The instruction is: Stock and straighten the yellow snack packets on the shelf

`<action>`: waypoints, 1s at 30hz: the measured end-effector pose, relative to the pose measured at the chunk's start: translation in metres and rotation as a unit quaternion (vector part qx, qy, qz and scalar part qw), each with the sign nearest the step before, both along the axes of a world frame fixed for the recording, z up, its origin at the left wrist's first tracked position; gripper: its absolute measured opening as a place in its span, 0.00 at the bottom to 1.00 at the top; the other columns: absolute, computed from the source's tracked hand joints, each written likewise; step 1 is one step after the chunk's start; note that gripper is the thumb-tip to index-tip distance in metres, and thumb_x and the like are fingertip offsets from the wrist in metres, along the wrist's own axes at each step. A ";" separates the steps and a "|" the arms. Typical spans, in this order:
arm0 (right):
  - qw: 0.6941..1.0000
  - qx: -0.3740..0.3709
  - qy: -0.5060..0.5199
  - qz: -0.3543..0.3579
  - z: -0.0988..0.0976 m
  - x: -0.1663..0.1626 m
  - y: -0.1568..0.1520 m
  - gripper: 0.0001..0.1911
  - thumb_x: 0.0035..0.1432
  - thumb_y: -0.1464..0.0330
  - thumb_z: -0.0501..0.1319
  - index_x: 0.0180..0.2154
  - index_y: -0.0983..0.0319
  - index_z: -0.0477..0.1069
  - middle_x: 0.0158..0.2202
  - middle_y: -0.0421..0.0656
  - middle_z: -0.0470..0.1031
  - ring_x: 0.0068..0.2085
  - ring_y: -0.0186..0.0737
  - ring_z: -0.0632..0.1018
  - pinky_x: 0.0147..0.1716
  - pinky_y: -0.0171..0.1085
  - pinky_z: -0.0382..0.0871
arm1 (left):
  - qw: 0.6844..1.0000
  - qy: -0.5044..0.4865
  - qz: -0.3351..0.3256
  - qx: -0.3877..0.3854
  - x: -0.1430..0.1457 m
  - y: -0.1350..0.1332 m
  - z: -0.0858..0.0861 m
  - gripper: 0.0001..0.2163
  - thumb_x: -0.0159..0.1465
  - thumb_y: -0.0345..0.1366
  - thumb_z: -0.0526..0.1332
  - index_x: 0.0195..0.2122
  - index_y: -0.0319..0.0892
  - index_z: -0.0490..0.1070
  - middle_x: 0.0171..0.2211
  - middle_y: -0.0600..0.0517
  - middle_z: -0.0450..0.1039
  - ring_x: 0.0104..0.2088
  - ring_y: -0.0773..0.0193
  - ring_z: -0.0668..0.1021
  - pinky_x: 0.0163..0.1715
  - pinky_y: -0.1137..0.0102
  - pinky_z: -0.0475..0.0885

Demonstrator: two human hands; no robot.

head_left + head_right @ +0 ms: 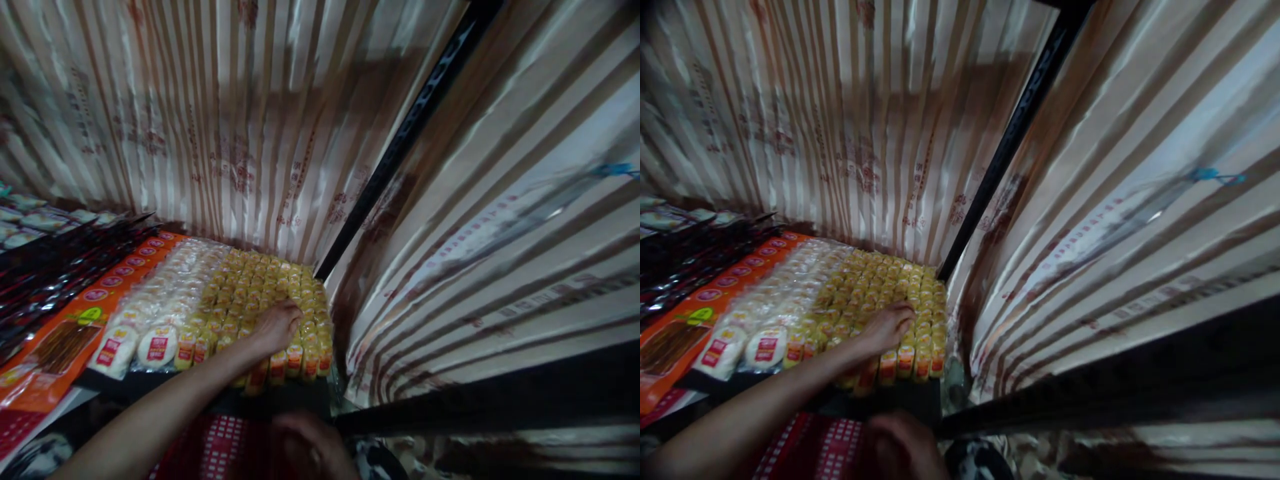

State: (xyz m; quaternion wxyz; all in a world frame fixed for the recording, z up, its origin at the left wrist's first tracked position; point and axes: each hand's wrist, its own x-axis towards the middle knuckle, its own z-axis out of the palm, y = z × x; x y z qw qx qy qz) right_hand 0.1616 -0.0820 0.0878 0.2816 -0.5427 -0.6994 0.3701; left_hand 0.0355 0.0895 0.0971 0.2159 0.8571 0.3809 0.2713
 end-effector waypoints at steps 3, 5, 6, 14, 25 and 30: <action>0.972 0.161 -0.031 -0.167 -0.007 -0.019 0.057 0.18 0.63 0.62 0.46 0.45 0.59 0.70 0.43 0.47 0.74 0.44 0.40 0.75 0.46 0.40 0.68 | 0.999 0.036 0.015 0.007 -0.008 0.009 0.006 0.10 0.60 0.27 0.53 0.33 0.42 0.74 0.35 0.51 0.73 0.39 0.63 0.74 0.42 0.70 0.68; 0.932 0.260 -0.097 -0.234 -0.008 -0.021 0.094 0.18 0.61 0.62 0.48 0.45 0.62 0.71 0.45 0.50 0.73 0.47 0.45 0.73 0.50 0.46 0.65 | 0.998 0.058 0.030 0.016 -0.014 0.016 0.010 0.10 0.61 0.27 0.53 0.34 0.42 0.74 0.35 0.50 0.73 0.40 0.61 0.73 0.42 0.69 0.68; 0.914 0.283 -0.126 -0.261 -0.007 -0.019 0.109 0.18 0.60 0.63 0.48 0.44 0.63 0.71 0.45 0.50 0.73 0.47 0.46 0.72 0.50 0.47 0.64 | 0.997 0.067 0.035 0.020 -0.016 0.019 0.012 0.10 0.61 0.27 0.53 0.35 0.42 0.74 0.35 0.50 0.73 0.41 0.60 0.73 0.42 0.69 0.68; 0.904 0.238 -0.223 -0.276 0.007 0.003 0.182 0.17 0.55 0.71 0.50 0.41 0.63 0.74 0.40 0.47 0.76 0.43 0.43 0.75 0.45 0.40 0.67 | 0.992 0.113 0.039 0.047 -0.012 0.065 0.010 0.11 0.59 0.25 0.53 0.31 0.40 0.74 0.33 0.48 0.74 0.41 0.60 0.73 0.44 0.68 0.66; 0.929 0.205 -0.247 -0.184 0.010 -0.042 0.254 0.17 0.54 0.75 0.51 0.40 0.58 0.75 0.36 0.43 0.79 0.36 0.40 0.78 0.38 0.37 0.69 | 0.981 0.150 0.099 0.072 -0.058 0.102 0.013 0.10 0.57 0.25 0.55 0.36 0.37 0.75 0.35 0.45 0.75 0.42 0.59 0.74 0.49 0.67 0.65; 0.935 0.238 -0.248 -0.090 0.007 -0.080 0.296 0.18 0.54 0.75 0.51 0.40 0.57 0.75 0.37 0.41 0.79 0.39 0.38 0.77 0.43 0.36 0.67 | 0.965 0.176 0.182 0.067 -0.127 0.132 0.003 0.10 0.57 0.25 0.56 0.36 0.35 0.75 0.37 0.41 0.75 0.44 0.55 0.73 0.50 0.63 0.64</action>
